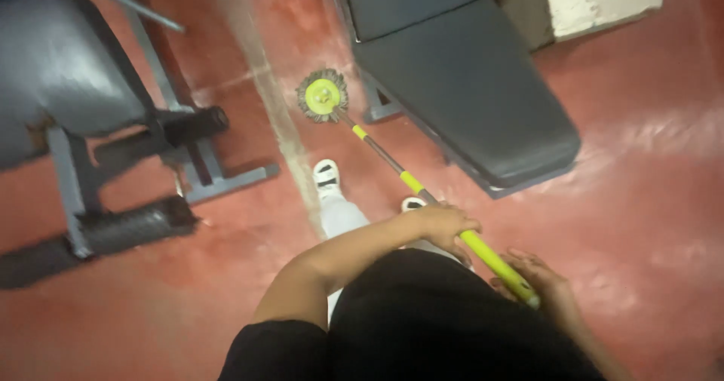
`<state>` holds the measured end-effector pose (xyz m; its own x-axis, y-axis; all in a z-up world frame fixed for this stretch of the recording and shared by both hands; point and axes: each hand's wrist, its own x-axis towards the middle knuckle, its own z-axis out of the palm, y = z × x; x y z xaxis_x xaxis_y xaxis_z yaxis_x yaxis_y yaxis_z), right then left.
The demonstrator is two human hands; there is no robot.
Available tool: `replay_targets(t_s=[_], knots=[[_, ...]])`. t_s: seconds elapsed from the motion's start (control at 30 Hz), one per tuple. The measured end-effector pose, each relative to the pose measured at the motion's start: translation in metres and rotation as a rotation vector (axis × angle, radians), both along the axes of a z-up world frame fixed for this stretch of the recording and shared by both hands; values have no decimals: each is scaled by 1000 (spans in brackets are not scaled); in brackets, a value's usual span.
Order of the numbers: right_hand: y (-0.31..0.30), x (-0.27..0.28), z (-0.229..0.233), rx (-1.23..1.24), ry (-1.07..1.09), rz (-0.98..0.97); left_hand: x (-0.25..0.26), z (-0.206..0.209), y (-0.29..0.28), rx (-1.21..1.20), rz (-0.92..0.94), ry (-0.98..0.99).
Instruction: The person is mopping the floor around gym equipment.
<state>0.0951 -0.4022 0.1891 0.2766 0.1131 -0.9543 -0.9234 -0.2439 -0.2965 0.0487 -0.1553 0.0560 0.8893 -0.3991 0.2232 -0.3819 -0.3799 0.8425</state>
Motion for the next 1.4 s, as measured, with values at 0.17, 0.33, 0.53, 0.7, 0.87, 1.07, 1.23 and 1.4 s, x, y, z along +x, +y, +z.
replay_targets(t_s=[0.17, 0.33, 0.53, 0.7, 0.87, 1.07, 1.23, 1.4], knots=[[-28, 41, -38, 136, -345, 169, 32, -40, -54, 347, 251, 415], [11, 75, -139, 328, -742, 331, 42, -87, -6, 346, 512, 265], [106, 36, -115, 822, -920, 515, 0, -78, 47, 480, 943, 65], [63, 4, -121, 638, -831, 751, -33, -85, 2, 489, 778, 263], [-52, 33, -44, 418, -825, 903, -18, -11, -97, 524, 505, 467], [-120, 36, -10, 542, -879, 831, -22, 13, -170, 232, 631, 243], [-96, -17, -68, 406, -813, 936, -68, -59, -157, 483, 665, 333], [12, -48, -110, 558, -1046, 830, -96, -116, -85, 644, 1027, 373]])
